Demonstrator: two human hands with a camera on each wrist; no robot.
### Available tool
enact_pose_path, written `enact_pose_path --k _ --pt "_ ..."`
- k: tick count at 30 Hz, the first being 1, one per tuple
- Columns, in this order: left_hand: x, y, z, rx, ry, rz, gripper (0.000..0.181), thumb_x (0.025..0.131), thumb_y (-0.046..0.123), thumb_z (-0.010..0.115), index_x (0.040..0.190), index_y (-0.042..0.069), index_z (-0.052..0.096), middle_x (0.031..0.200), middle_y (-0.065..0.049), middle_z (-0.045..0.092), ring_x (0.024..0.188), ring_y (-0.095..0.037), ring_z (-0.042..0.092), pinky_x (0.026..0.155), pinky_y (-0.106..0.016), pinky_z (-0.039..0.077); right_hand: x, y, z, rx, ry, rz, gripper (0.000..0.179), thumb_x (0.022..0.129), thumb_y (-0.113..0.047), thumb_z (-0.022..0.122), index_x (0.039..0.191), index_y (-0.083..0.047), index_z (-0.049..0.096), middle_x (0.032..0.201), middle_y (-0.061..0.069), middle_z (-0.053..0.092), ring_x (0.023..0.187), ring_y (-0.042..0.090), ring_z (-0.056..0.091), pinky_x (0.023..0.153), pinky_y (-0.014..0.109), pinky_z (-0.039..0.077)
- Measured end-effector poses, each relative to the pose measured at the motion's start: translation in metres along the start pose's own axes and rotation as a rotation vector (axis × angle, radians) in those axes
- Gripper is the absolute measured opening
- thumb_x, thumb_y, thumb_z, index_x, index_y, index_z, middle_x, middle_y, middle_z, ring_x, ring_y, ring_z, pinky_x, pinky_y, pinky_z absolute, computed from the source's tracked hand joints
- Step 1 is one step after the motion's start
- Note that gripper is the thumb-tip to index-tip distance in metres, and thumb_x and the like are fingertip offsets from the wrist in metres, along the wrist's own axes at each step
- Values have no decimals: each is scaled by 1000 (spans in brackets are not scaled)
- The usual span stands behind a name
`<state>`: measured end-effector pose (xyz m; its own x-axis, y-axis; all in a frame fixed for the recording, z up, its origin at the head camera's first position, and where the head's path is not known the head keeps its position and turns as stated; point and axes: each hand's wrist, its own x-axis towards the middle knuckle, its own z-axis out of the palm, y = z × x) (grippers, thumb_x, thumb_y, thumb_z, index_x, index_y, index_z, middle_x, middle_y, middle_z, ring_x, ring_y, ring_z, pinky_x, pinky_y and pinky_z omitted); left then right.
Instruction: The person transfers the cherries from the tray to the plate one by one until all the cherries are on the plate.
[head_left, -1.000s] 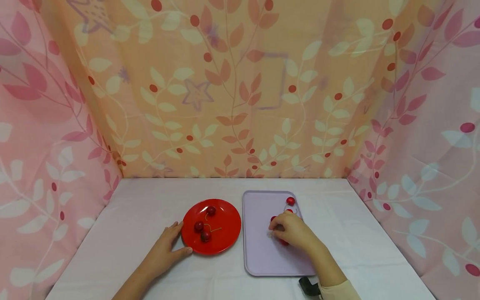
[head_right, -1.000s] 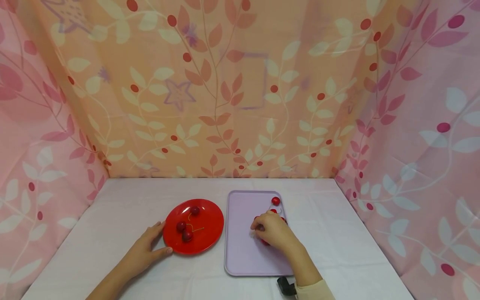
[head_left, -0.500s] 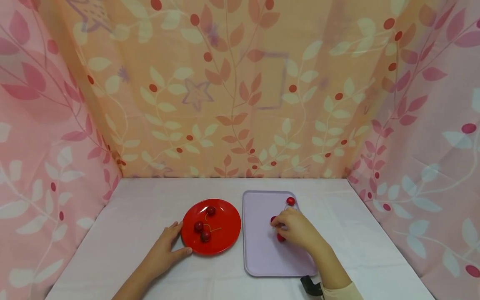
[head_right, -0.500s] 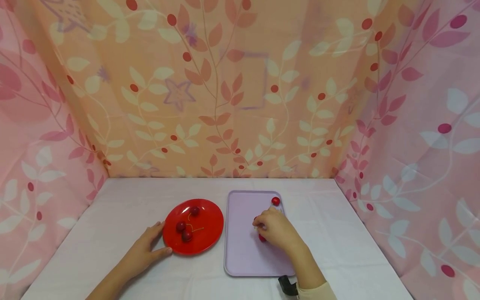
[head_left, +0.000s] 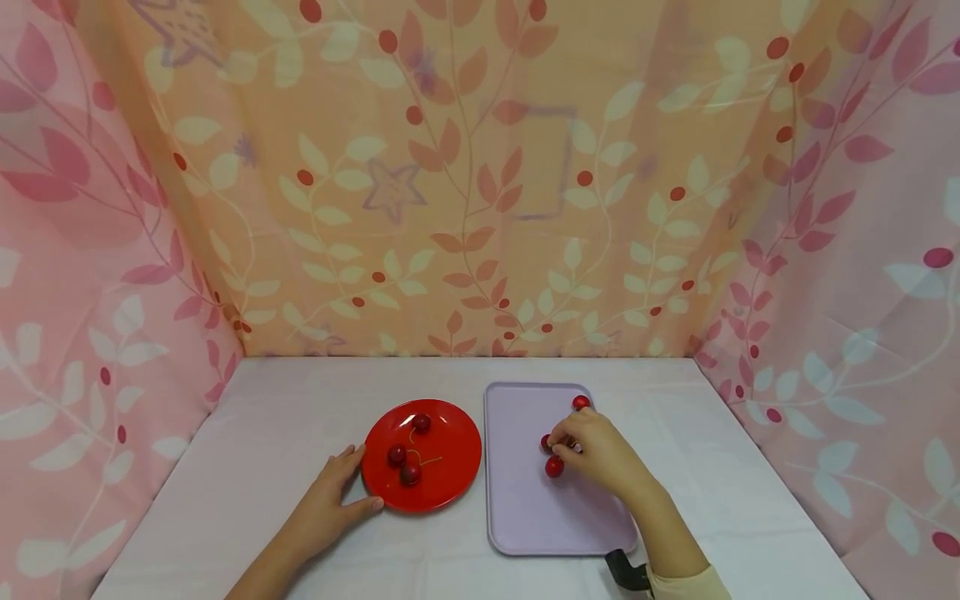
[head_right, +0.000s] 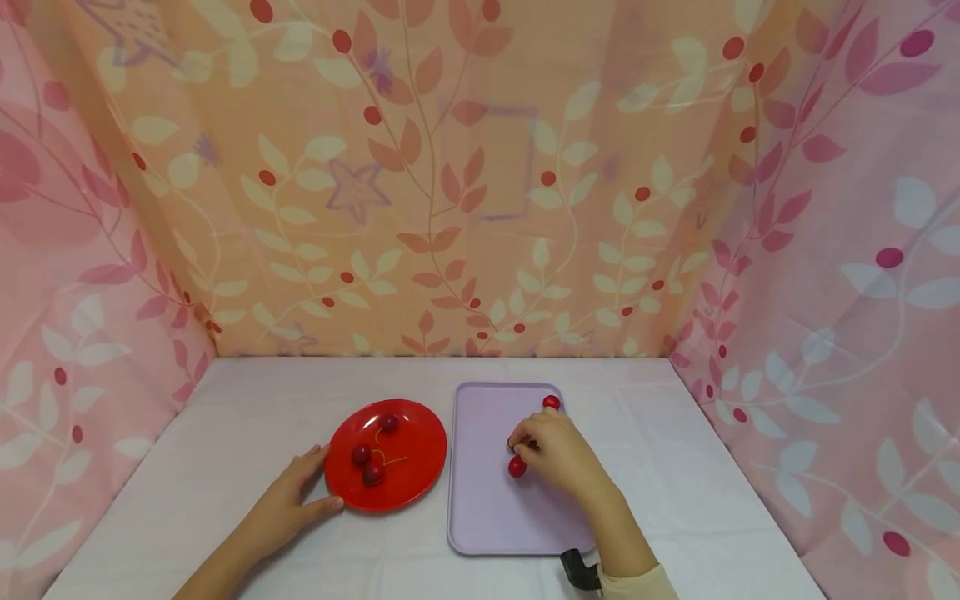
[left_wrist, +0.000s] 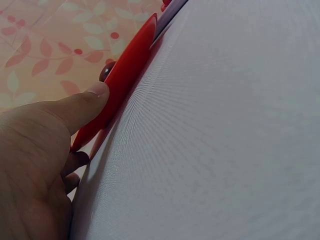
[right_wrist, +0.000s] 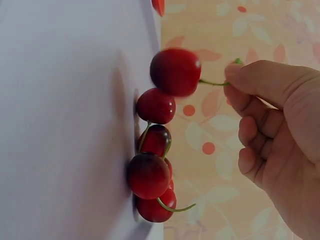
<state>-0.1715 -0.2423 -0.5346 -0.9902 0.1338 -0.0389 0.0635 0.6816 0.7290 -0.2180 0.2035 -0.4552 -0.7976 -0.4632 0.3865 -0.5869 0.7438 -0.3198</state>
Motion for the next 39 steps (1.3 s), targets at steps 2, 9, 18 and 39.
enact_pose_path --k 2,9,18,39 --pt "0 0 0 -5 0 -3 103 79 56 82 162 18 33 166 -17 30 153 -52 15 116 -70 22 1 -1 0 22 2 21 15 83 -10 83 87 -22 74 87 -16 70 88 6 57 81 31 53" --pt "-1 -1 1 0 4 10 102 80 56 81 162 19 34 166 -17 31 153 -52 16 116 -70 21 1 1 6 141 16 75 17 85 -12 83 88 -26 74 85 -22 65 86 3 56 78 25 52" --pt "-1 -2 1 -6 1 -2 102 80 55 82 162 19 34 166 -18 30 153 -54 15 115 -72 22 5 -2 11 288 61 115 17 84 -10 84 89 -24 75 82 -17 64 79 14 57 69 23 50" --pt "-1 -5 2 -4 8 22 100 81 54 81 162 19 33 166 -19 30 153 -53 16 116 -71 20 39 -37 35 370 -19 172 14 90 -18 80 91 -31 75 86 -15 64 85 16 57 71 24 50"
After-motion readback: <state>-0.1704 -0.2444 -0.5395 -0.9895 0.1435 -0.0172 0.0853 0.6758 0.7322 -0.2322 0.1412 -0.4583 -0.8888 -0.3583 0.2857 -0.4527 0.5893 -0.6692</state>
